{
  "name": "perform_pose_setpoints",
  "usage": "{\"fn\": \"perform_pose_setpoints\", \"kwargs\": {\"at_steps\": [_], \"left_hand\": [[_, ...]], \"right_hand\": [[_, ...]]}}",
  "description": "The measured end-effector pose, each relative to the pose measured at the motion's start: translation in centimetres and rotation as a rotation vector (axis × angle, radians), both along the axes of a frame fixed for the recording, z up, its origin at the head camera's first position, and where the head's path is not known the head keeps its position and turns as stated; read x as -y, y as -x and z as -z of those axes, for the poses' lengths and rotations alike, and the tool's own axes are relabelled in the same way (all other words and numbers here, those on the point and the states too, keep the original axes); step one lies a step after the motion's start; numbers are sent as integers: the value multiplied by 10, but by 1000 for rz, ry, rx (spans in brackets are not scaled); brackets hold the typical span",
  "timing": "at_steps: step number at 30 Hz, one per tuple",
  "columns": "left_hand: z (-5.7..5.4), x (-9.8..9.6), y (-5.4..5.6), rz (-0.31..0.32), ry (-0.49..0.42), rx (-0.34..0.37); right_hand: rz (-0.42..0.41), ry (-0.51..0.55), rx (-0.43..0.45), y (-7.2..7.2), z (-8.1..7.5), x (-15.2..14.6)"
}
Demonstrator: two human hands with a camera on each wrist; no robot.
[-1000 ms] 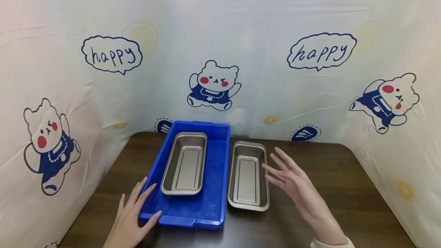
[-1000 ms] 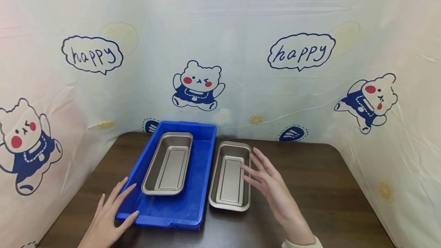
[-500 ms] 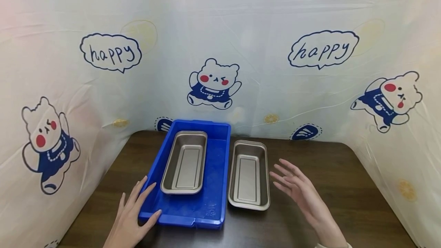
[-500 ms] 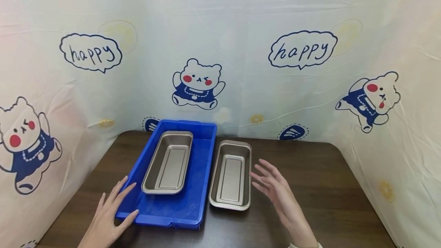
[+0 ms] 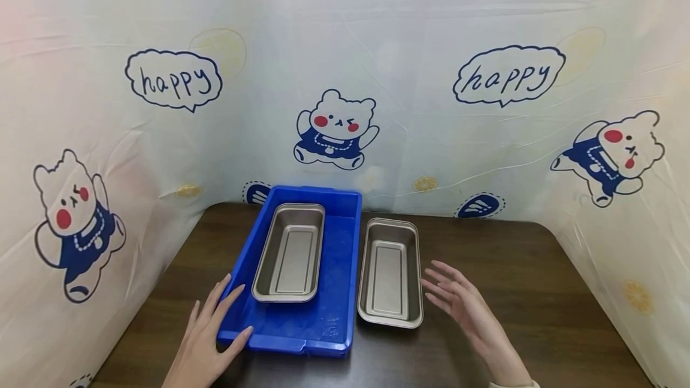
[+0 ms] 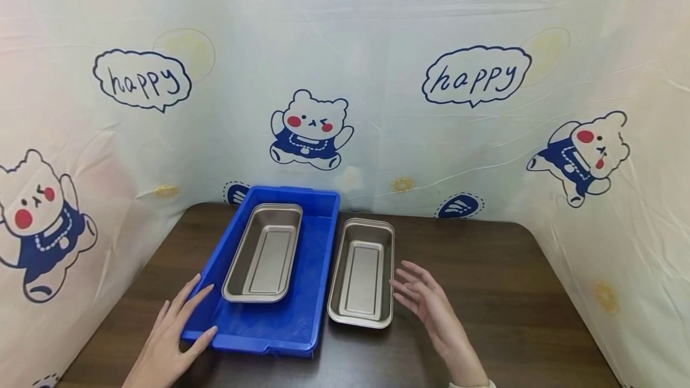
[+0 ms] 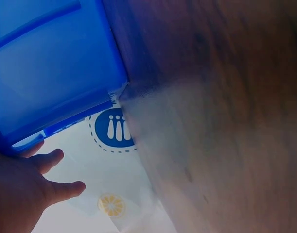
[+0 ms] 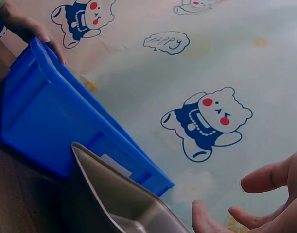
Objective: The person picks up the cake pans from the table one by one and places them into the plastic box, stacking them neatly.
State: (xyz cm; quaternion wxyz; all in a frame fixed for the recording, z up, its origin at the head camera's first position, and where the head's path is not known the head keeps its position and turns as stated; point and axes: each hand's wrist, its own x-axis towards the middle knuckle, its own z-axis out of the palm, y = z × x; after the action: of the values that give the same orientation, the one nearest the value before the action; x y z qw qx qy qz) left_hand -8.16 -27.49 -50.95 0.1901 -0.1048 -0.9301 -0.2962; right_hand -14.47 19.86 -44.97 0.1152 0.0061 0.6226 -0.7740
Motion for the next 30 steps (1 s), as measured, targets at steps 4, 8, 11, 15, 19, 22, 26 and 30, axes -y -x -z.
{"fn": "perform_pose_setpoints", "kwargs": {"at_steps": [4,8,11,15,19,22,26,30], "left_hand": [[-1,0,1,-2,-2,13],[-1,0,1,-4,-3,19],[-1,0,1,-5,-4,19],[0,0,2,-1,-5,14],[-1,-1,1,2,-7,8],[-1,-1,1,2,-7,8],[-2,-2,0,0,-7,8],[-1,-2,0,1,-10,7]], "right_hand": [[-13,-3,-4,0,4,0],[-19,-1,0,1,6,1],[-13,0,5,1,6,1],[-5,-1,18,2,6,0],[6,-8,29,3,5,-3],[23,-16,34,3,5,-5],[56,-26,46,4,7,-9],[92,-29,56,4,9,-11]]}}
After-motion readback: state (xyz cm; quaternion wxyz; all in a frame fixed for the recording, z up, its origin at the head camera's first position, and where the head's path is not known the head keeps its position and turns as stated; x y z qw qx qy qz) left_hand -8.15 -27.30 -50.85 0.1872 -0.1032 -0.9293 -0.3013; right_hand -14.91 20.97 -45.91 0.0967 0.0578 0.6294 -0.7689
